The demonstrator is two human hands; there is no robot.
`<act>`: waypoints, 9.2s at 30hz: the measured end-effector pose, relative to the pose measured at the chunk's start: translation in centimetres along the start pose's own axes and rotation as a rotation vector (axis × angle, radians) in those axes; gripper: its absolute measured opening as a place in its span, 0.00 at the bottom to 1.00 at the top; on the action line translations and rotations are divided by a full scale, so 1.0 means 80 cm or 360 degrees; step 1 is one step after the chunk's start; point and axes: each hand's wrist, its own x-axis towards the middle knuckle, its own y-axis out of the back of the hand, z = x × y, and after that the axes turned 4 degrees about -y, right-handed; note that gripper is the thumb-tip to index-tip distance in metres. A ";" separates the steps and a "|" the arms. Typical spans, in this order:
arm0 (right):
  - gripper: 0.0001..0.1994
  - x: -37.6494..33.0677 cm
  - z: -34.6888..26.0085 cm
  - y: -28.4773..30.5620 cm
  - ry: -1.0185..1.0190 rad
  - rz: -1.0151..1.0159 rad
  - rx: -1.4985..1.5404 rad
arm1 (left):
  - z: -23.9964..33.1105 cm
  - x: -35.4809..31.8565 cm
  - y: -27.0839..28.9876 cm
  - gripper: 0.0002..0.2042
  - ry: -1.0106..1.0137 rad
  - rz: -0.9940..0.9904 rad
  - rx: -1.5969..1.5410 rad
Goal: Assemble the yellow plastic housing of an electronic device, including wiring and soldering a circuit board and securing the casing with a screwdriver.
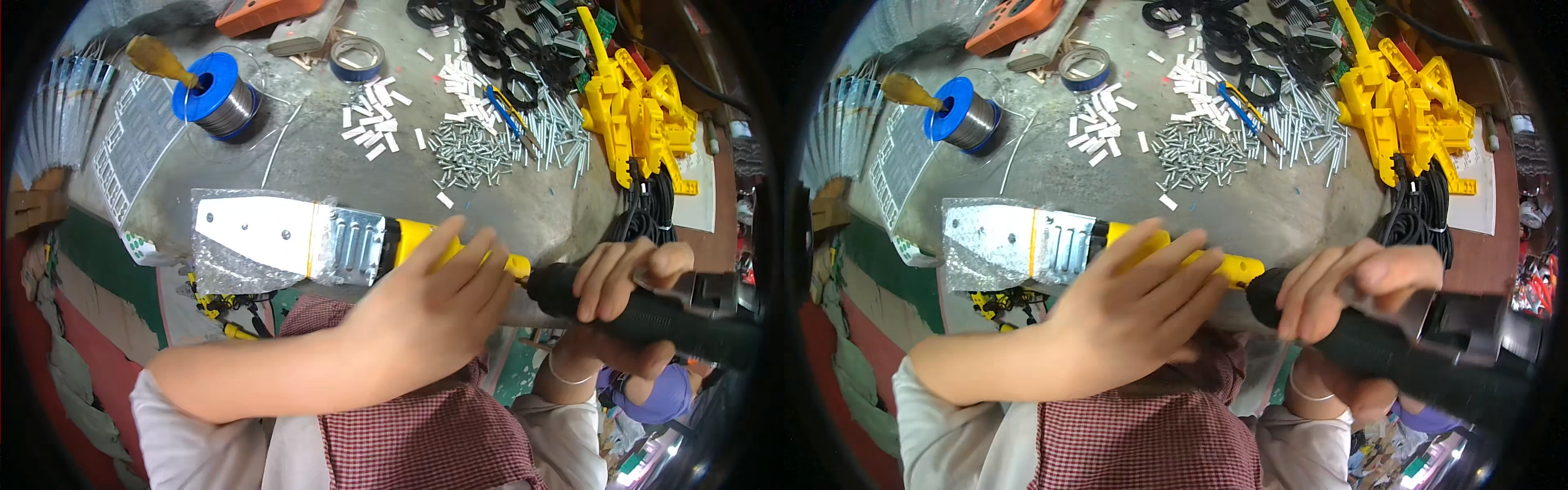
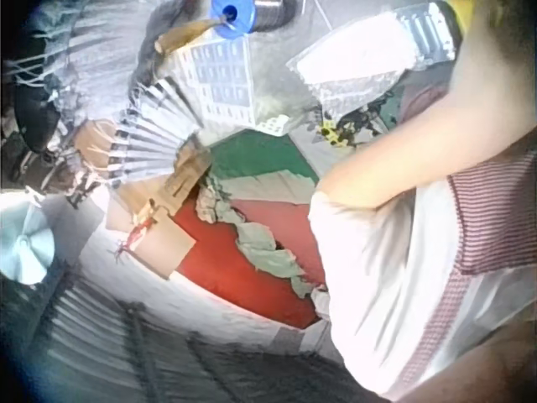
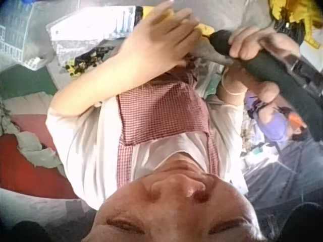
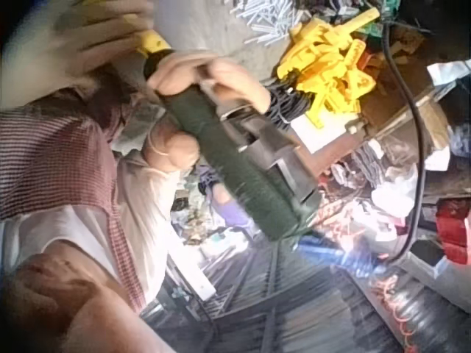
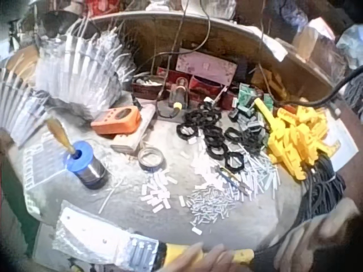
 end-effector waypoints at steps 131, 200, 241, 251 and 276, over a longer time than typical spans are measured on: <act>0.18 -0.029 0.055 0.013 -0.0374 0.1453 0.1265 | -0.098 -0.040 0.053 0.28 0.0859 -0.0467 -0.0984; 0.17 -0.090 0.050 -0.003 0.0032 0.1268 0.1622 | -0.060 -0.082 0.014 0.33 0.0354 0.0217 -0.0211; 0.21 -0.024 0.033 -0.010 -0.0243 0.1732 0.0942 | -0.057 -0.071 0.025 0.34 0.0581 -0.0019 -0.0419; 0.20 -0.022 0.033 -0.010 -0.0215 0.1641 0.1128 | -0.056 -0.076 0.022 0.34 0.0610 -0.0001 -0.0435; 0.15 -0.016 0.036 -0.014 -0.0286 0.1591 0.1148 | -0.066 -0.074 0.025 0.32 0.0383 -0.0042 -0.0421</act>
